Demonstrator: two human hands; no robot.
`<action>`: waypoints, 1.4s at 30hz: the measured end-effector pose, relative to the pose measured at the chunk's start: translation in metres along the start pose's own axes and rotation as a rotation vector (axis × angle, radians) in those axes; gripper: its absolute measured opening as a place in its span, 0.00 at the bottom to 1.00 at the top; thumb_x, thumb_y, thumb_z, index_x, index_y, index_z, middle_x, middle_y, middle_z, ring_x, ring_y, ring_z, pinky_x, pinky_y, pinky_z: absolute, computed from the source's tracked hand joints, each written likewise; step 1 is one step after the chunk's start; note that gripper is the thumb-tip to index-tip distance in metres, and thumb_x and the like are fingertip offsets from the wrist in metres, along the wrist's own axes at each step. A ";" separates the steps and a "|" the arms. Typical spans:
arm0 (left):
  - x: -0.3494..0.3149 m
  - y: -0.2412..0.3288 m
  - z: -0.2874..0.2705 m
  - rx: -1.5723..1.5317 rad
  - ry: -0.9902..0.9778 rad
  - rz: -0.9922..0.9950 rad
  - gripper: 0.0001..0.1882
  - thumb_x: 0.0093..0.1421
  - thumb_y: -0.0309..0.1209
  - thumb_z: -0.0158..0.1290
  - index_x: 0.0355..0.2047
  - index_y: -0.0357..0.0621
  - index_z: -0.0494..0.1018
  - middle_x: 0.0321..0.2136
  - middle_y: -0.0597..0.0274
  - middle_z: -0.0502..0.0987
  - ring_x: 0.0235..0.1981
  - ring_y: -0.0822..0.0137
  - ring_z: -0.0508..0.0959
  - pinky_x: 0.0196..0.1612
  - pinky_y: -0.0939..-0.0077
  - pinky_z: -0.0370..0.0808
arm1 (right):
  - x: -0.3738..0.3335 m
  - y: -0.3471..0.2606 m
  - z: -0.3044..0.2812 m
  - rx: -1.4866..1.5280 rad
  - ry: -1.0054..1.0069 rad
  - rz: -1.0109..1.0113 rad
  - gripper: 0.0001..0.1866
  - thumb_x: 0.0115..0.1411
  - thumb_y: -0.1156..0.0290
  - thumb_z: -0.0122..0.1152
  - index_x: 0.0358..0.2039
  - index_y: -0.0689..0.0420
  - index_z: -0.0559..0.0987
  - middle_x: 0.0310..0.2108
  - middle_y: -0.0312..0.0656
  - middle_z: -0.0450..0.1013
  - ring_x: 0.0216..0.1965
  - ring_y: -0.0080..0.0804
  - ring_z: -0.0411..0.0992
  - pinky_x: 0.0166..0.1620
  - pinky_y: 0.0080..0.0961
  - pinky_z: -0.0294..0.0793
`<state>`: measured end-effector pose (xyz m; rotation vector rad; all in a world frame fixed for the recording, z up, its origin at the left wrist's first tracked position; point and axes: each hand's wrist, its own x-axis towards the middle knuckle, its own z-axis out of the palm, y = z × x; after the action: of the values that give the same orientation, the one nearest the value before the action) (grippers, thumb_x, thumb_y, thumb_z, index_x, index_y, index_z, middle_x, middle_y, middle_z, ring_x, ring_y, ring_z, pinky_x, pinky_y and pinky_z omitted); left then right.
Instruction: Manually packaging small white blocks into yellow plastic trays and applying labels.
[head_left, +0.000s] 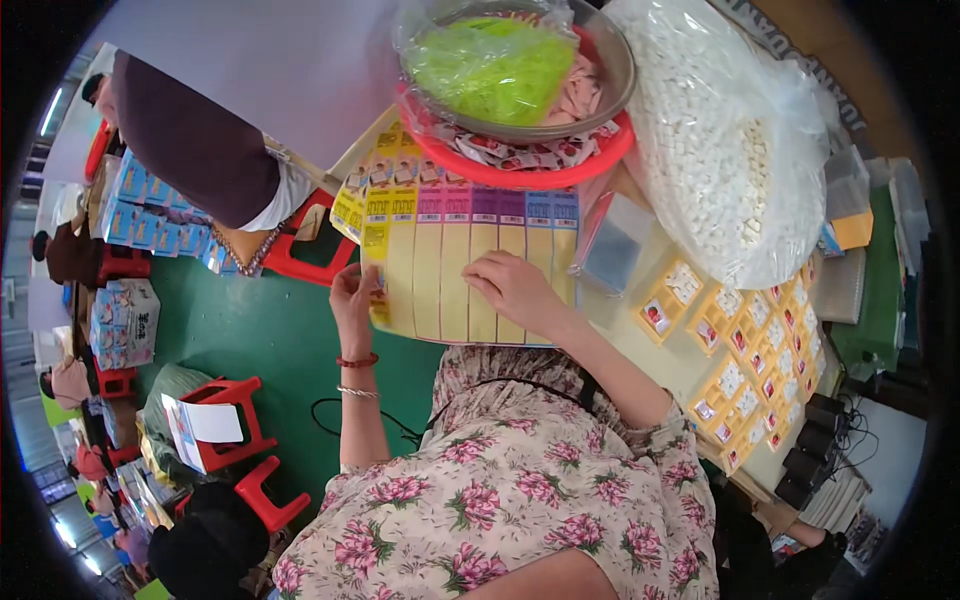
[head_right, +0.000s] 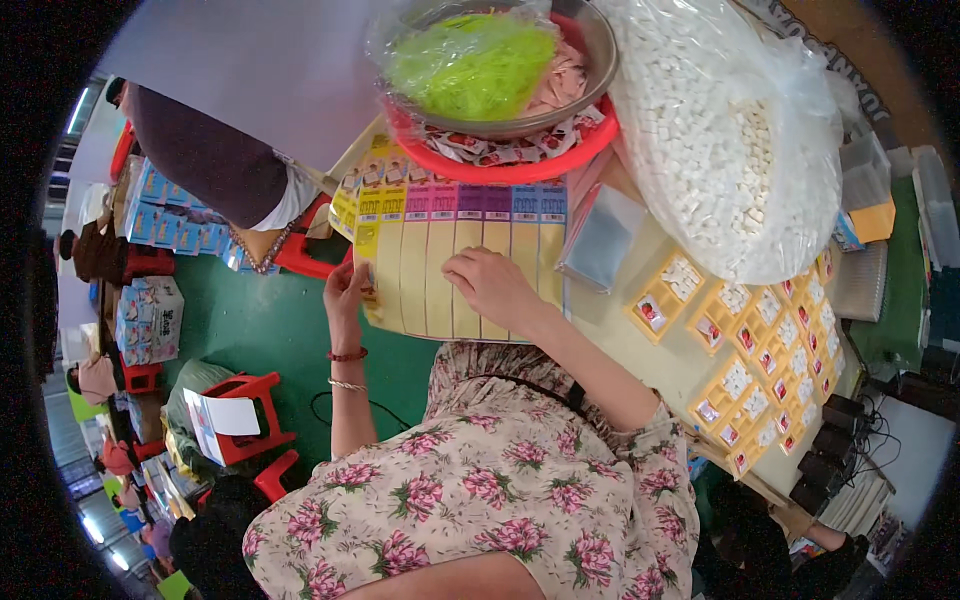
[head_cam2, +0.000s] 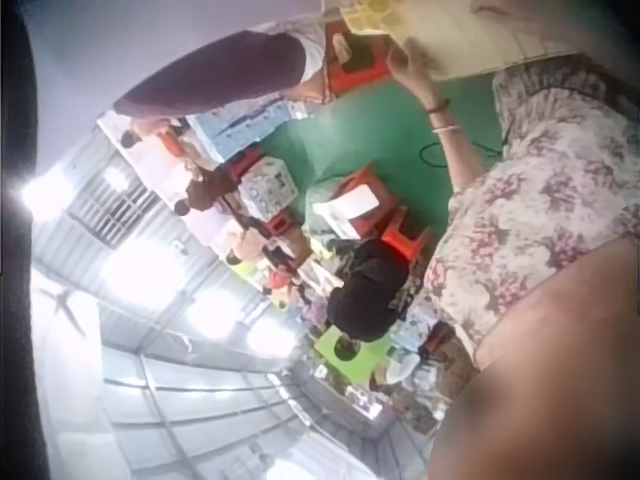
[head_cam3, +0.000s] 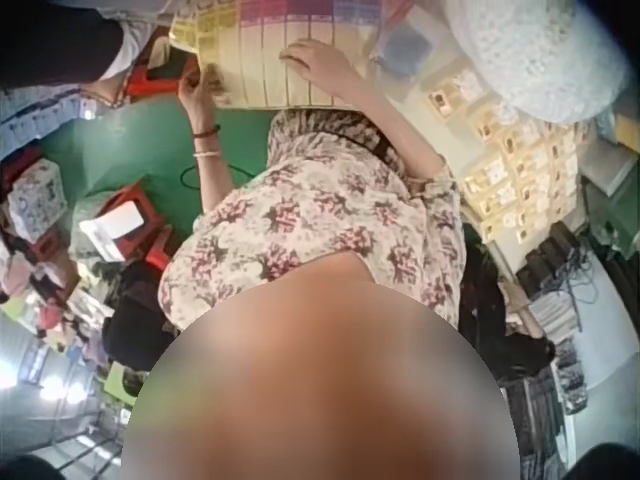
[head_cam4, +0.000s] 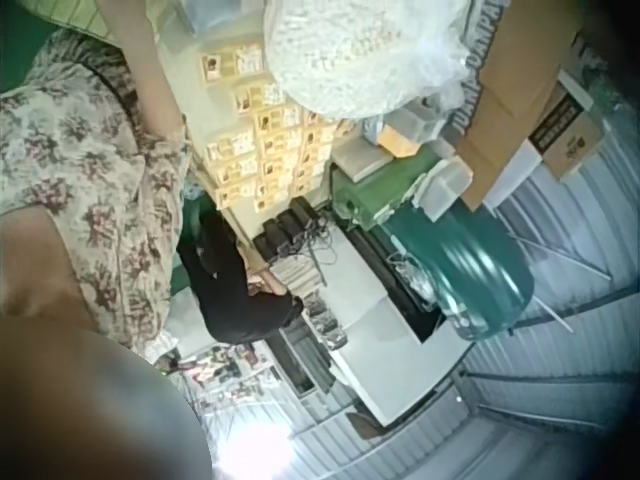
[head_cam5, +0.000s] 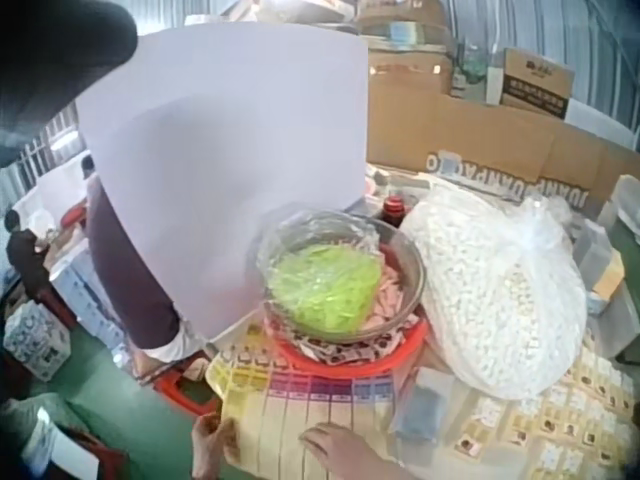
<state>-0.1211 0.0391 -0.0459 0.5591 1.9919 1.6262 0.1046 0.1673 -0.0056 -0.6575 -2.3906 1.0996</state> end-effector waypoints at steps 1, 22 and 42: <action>0.000 0.007 -0.011 -0.017 -0.115 -0.102 0.12 0.55 0.31 0.56 0.33 0.34 0.71 0.23 0.68 0.73 0.23 0.81 0.70 0.27 0.86 0.67 | 0.007 -0.001 0.003 -0.001 0.020 -0.022 0.07 0.54 0.71 0.54 0.32 0.59 0.75 0.32 0.43 0.71 0.36 0.41 0.69 0.38 0.33 0.70; -0.092 0.139 0.032 -0.124 -0.139 -0.012 0.10 0.52 0.18 0.56 0.36 0.34 0.72 0.29 0.68 0.75 0.27 0.81 0.72 0.30 0.89 0.69 | 0.028 -0.078 -0.013 0.404 0.294 -0.189 0.10 0.48 0.80 0.61 0.33 0.60 0.77 0.30 0.40 0.72 0.31 0.35 0.72 0.32 0.24 0.72; -0.099 0.135 0.050 -0.148 -0.156 0.297 0.06 0.51 0.14 0.54 0.31 0.30 0.72 0.32 0.62 0.75 0.32 0.77 0.73 0.37 0.85 0.71 | 0.030 -0.085 -0.064 -0.240 0.194 -0.680 0.18 0.40 0.77 0.58 0.35 0.67 0.74 0.35 0.45 0.70 0.34 0.39 0.71 0.35 0.29 0.75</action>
<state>-0.0125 0.0450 0.0905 0.9292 1.7209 1.8231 0.0956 0.1731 0.1048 0.0075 -2.3109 0.4452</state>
